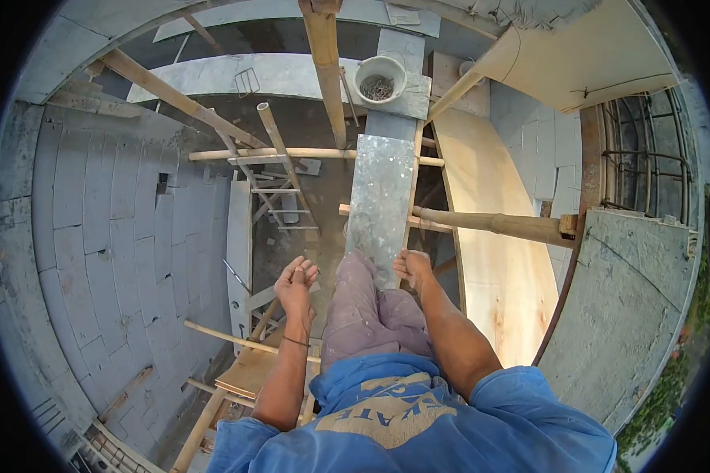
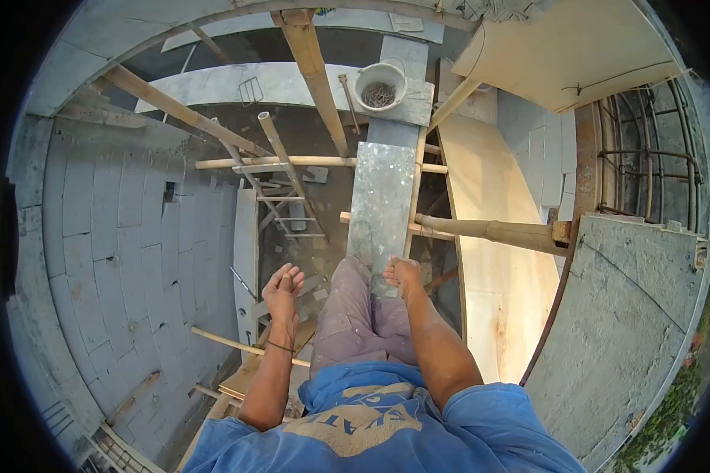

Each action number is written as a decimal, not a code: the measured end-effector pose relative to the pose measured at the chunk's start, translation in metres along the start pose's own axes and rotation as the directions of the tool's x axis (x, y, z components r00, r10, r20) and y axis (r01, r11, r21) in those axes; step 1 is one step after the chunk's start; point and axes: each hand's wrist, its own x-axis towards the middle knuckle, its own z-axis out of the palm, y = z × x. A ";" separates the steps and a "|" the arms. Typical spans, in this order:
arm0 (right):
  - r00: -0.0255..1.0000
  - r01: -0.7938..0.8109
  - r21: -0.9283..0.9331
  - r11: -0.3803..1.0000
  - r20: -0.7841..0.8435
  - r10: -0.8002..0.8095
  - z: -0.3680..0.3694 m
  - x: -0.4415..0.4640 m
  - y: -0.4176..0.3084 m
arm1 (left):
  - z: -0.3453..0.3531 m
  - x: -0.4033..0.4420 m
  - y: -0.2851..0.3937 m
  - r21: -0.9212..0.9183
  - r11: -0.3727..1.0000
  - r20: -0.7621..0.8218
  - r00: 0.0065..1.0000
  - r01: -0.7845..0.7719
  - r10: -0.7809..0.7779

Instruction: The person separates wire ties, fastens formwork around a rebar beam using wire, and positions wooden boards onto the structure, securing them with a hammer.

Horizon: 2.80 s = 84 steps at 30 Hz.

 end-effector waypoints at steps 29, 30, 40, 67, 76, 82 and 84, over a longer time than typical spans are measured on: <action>0.321 0.771 -0.636 0.013 0.372 -0.871 -0.106 0.205 -0.158 | 0.351 0.365 0.129 0.287 -0.120 0.042 -0.113 -0.950 0.993; 0.306 0.779 -0.627 -0.012 0.397 -0.865 -0.106 0.209 -0.159 | 0.349 0.366 0.131 0.306 -0.122 0.022 -0.121 -0.944 0.992; 0.477 0.879 -0.074 0.471 0.181 -0.860 -0.022 0.304 -0.268 | 0.355 0.377 0.129 0.289 -0.152 0.010 -0.156 -0.945 0.988; 0.765 0.572 -0.737 0.359 0.322 -0.558 0.022 0.437 -0.059 | 0.362 0.371 0.121 0.286 -0.145 -0.092 -0.178 -0.947 0.980; 0.467 0.596 -0.790 -0.144 0.487 -0.738 -0.010 0.385 0.021 | 0.363 0.377 0.120 0.222 -0.137 -0.112 -0.165 -0.965 0.980; 0.509 0.467 -0.879 -0.099 0.358 -0.783 0.001 0.400 0.027 | 0.358 0.368 0.122 0.309 -0.175 -0.071 -0.206 -0.935 0.976; 0.537 0.478 -0.873 -0.093 0.375 -0.756 0.004 0.388 0.019 | 0.357 0.367 0.123 0.294 -0.165 -0.055 -0.189 -0.941 0.980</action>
